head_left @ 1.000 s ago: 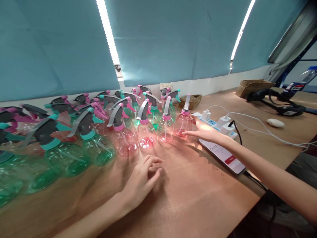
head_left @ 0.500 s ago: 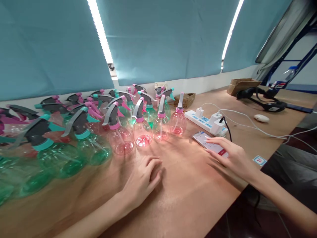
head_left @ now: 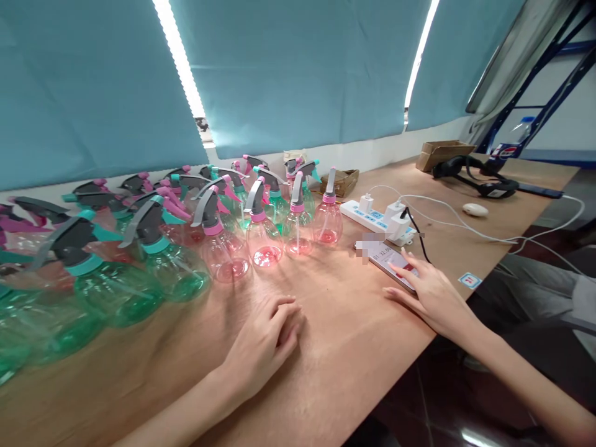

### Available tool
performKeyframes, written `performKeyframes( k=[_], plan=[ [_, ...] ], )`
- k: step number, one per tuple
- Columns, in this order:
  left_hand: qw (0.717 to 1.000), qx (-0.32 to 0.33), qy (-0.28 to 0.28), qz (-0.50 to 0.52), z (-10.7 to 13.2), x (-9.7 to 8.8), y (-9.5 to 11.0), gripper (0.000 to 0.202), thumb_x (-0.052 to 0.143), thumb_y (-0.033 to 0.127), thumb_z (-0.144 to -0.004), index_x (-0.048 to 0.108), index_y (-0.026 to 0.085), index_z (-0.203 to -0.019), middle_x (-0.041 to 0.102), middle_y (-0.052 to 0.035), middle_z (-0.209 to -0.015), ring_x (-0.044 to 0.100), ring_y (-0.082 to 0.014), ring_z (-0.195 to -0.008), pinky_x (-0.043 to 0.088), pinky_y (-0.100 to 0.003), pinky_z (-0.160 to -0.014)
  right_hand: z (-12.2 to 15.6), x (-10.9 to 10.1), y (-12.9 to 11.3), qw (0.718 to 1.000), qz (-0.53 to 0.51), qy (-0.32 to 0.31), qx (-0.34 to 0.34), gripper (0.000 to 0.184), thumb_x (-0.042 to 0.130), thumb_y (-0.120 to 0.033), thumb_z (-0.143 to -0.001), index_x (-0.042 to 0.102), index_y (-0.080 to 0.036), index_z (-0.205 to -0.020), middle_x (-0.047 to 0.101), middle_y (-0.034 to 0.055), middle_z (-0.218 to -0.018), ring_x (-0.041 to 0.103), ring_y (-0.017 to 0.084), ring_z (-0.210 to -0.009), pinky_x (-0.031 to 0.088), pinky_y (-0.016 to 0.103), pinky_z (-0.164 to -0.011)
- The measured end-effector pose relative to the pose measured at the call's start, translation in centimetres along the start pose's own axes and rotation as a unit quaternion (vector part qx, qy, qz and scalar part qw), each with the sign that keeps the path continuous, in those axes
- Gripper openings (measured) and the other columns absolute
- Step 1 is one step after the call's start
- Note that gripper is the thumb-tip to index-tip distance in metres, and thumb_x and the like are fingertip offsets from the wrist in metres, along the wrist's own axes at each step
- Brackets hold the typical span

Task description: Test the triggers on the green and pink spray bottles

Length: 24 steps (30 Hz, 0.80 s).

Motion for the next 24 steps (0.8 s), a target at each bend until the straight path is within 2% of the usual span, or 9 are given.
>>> performKeyframes(
  k=[7, 17, 21, 24],
  plan=[
    [1.0, 0.013, 0.001, -0.005, 0.8, -0.2, 0.1, 0.018, 0.049, 0.018, -0.095, 0.052, 0.022, -0.112, 0.057, -0.0075, -0.115, 0.06, -0.0205, -0.101, 0.051, -0.036, -0.087, 0.2, 0.6, 0.5, 0.999, -0.02, -0.01, 0.026, 0.07, 0.034, -0.066, -0.093, 0.061, -0.009, -0.125, 0.05, 0.0261, -0.137, 0.051, 0.038, -0.124, 0.045, 0.052, -0.097],
    [1.0, 0.012, -0.008, -0.006, 1.4, -0.7, 0.4, 0.021, 0.047, 0.014, -0.094, 0.051, 0.022, -0.112, 0.056, -0.0073, -0.117, 0.06, -0.0212, -0.103, 0.051, -0.038, -0.089, 0.1, 0.4, 0.1, 1.0, -0.024, 0.01, 0.014, 0.069, 0.035, -0.064, -0.093, 0.061, -0.007, -0.123, 0.053, 0.0275, -0.133, 0.054, 0.039, -0.121, 0.046, 0.053, -0.097],
    [1.0, 0.014, 0.006, -0.016, 2.6, -1.9, 0.6, 0.022, 0.047, 0.013, -0.093, 0.051, 0.022, -0.112, 0.056, -0.0077, -0.117, 0.06, -0.0219, -0.104, 0.052, -0.039, -0.088, -0.1, 0.1, -1.6, 0.999, -0.03, 0.022, -0.007, 0.066, 0.035, -0.061, -0.095, 0.061, -0.007, -0.121, 0.054, 0.0266, -0.132, 0.054, 0.04, -0.12, 0.045, 0.055, -0.098],
    [1.0, 0.009, 0.01, -0.019, 4.0, -3.2, 0.7, 0.02, 0.045, 0.014, -0.095, 0.053, 0.022, -0.111, 0.058, -0.0074, -0.115, 0.061, -0.0208, -0.102, 0.053, -0.037, -0.086, -0.6, 0.0, -4.3, 0.997, -0.07, 0.016, -0.034, 0.057, 0.039, -0.056, -0.096, 0.063, -0.01, -0.12, 0.054, 0.0238, -0.134, 0.055, 0.037, -0.119, 0.045, 0.054, -0.099]
  ],
)
Point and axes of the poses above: each hand's wrist, its own z-axis away from the middle knuckle, its own x-axis out of the palm, y = z × x, the point moved 5 cm from there along -z, towards the middle knuckle
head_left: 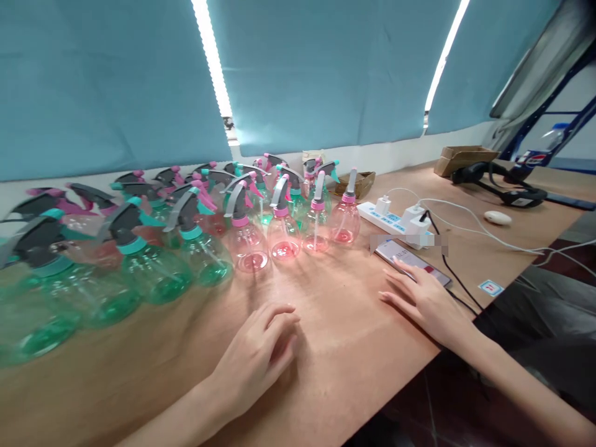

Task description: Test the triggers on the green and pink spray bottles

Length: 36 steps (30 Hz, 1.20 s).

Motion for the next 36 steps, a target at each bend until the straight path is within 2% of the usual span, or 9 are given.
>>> performKeyframes(
  k=[6, 15, 18, 21, 24, 26, 28, 31, 36],
  plan=[
    [0.999, -0.048, 0.003, -0.025, 4.4, -3.6, -0.8, 0.02, 0.043, 0.014, -0.095, 0.056, 0.023, -0.108, 0.062, -0.0059, -0.113, 0.063, -0.0199, -0.104, 0.054, -0.035, -0.089, -3.1, 1.6, -8.7, 0.986, -0.129, -0.069, -0.086, 0.042, 0.049, -0.047, -0.095, 0.062, -0.015, -0.119, 0.053, 0.02, -0.137, 0.053, 0.033, -0.125, 0.046, 0.05, -0.101],
    [0.967, -0.229, 0.058, -0.093, 14.8, -11.0, -4.3, 0.02, 0.045, 0.03, -0.097, 0.06, 0.029, -0.11, 0.065, -0.0024, -0.113, 0.065, -0.0208, -0.103, 0.053, -0.034, -0.089, -8.1, 5.1, -24.1, 0.91, -0.288, -0.176, -0.241, 0.047, 0.055, -0.047, -0.092, 0.057, -0.019, -0.13, 0.055, 0.017, -0.138, 0.049, 0.033, -0.13, 0.043, 0.052, -0.105],
    [0.941, -0.302, 0.104, -0.116, 19.0, -14.2, -6.1, 0.02, 0.047, 0.035, -0.095, 0.061, 0.03, -0.109, 0.066, -0.0011, -0.113, 0.065, -0.0228, -0.104, 0.051, -0.039, -0.093, -8.9, 6.0, -29.1, 0.886, -0.313, -0.208, -0.271, 0.054, 0.053, -0.051, -0.092, 0.054, -0.017, -0.134, 0.051, 0.0178, -0.143, 0.046, 0.032, -0.133, 0.04, 0.052, -0.108],
    [0.898, -0.372, 0.184, -0.145, 23.2, -18.4, -7.4, 0.024, 0.048, 0.044, -0.093, 0.063, 0.028, -0.101, 0.069, -0.0032, -0.103, 0.067, -0.0265, -0.096, 0.054, -0.042, -0.085, -9.4, 6.4, -33.9, 0.864, -0.333, -0.236, -0.296, 0.061, 0.053, -0.055, -0.091, 0.05, -0.016, -0.138, 0.048, 0.0175, -0.145, 0.044, 0.032, -0.134, 0.038, 0.053, -0.109],
    [0.815, -0.49, 0.287, -0.118, 27.5, -22.7, -8.5, 0.027, 0.055, 0.048, -0.087, 0.064, 0.025, -0.098, 0.07, -0.0035, -0.097, 0.069, -0.0263, -0.085, 0.057, -0.036, -0.068, -10.1, 6.4, -38.7, 0.84, -0.36, -0.248, -0.323, 0.06, 0.052, -0.054, -0.092, 0.046, -0.021, -0.141, 0.044, 0.0135, -0.149, 0.041, 0.03, -0.137, 0.036, 0.052, -0.111],
    [0.762, -0.525, 0.358, -0.123, 29.8, -25.5, -9.0, 0.03, 0.059, 0.048, -0.083, 0.063, 0.022, -0.097, 0.069, -0.0048, -0.099, 0.068, -0.0266, -0.085, 0.057, -0.039, -0.074, -10.6, 6.4, -42.1, 0.817, -0.394, -0.249, -0.339, 0.055, 0.054, -0.05, -0.093, 0.045, -0.024, -0.141, 0.045, 0.0113, -0.149, 0.041, 0.027, -0.137, 0.035, 0.051, -0.112],
    [0.733, -0.53, 0.403, -0.142, 31.4, -27.6, -10.0, 0.036, 0.059, 0.047, -0.083, 0.058, 0.019, -0.105, 0.065, -0.0092, -0.11, 0.066, -0.0287, -0.097, 0.055, -0.044, -0.083, -11.2, 6.4, -45.4, 0.791, -0.442, -0.247, -0.343, 0.052, 0.057, -0.045, -0.092, 0.047, -0.027, -0.139, 0.047, 0.0095, -0.147, 0.044, 0.026, -0.135, 0.035, 0.051, -0.112],
    [0.715, -0.523, 0.438, -0.154, 32.8, -29.6, -12.6, 0.059, 0.064, 0.048, -0.078, 0.048, 0.014, -0.123, 0.052, -0.0185, -0.132, 0.055, -0.0322, -0.12, 0.053, -0.045, -0.09, -12.0, 6.5, -50.2, 0.768, -0.49, -0.241, -0.334, 0.046, 0.057, -0.039, -0.093, 0.049, -0.026, -0.136, 0.052, 0.0085, -0.141, 0.047, 0.025, -0.132, 0.036, 0.049, -0.111],
    [0.737, -0.518, 0.415, -0.128, 32.5, -30.0, -17.0, 0.08, 0.07, 0.051, -0.074, 0.039, 0.011, -0.136, 0.044, -0.0225, -0.142, 0.048, -0.033, -0.129, 0.043, -0.047, -0.103, -11.6, 6.1, -56.0, 0.744, -0.532, -0.236, -0.328, 0.042, 0.057, -0.033, -0.093, 0.05, -0.026, -0.133, 0.056, 0.0078, -0.136, 0.051, 0.023, -0.128, 0.041, 0.046, -0.107]
  ],
)
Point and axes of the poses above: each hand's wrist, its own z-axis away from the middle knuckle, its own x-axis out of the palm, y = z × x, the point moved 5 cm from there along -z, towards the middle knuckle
